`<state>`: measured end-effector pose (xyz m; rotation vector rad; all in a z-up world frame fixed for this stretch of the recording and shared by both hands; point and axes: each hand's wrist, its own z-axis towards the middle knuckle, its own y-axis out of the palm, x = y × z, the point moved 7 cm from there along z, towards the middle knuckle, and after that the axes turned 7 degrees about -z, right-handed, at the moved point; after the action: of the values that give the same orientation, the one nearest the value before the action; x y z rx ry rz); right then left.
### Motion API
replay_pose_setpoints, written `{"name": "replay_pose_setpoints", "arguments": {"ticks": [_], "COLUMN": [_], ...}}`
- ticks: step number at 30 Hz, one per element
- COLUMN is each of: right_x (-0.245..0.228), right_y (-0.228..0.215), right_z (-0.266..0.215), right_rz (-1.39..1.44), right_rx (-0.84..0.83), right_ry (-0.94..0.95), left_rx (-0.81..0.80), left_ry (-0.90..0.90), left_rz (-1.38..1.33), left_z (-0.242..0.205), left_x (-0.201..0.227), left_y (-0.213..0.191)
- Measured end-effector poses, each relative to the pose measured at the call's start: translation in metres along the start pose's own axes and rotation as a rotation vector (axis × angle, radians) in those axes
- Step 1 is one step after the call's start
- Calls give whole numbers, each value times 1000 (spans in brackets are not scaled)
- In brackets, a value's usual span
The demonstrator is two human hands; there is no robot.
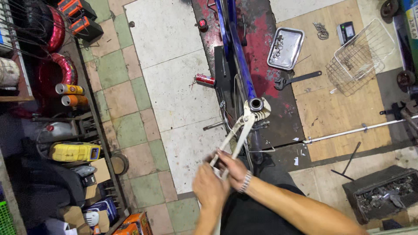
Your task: The person uses a large wrench to tighten a component on the bicycle frame. They then retrieve a blue cloth and wipe the bicycle frame and front wheel area while sitting on the floor.
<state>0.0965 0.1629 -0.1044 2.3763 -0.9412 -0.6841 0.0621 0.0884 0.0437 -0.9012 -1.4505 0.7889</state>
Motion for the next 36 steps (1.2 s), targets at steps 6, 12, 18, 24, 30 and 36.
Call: {"name": "replay_pose_setpoints", "arguments": {"ticks": [6, 12, 18, 24, 30, 36], "right_x": [-50, -170, -176, -63, -5, -10], "right_y": [-94, -163, -135, -74, -16, 5], "right_z": [-86, -115, -118, -82, -8, -5], "right_rz": [-195, -515, -857, -325, -144, -129], "right_rx": [-168, -315, -292, -161, -70, 51], "right_ry": [252, 529, 436, 194, -162, -88], "left_rx": [-757, -888, -658, -618, -842, -985], "left_ry": [146, -142, -326, -485, -307, -225], "left_rz": [-427, -406, -1258, -1232, -1091, -1093], "left_z": [-66, -15, 67, 89, 126, 138], "left_x": [70, 56, 89, 55, 31, 33], "left_y": [3, 61, 180, 195, 173, 174]}}
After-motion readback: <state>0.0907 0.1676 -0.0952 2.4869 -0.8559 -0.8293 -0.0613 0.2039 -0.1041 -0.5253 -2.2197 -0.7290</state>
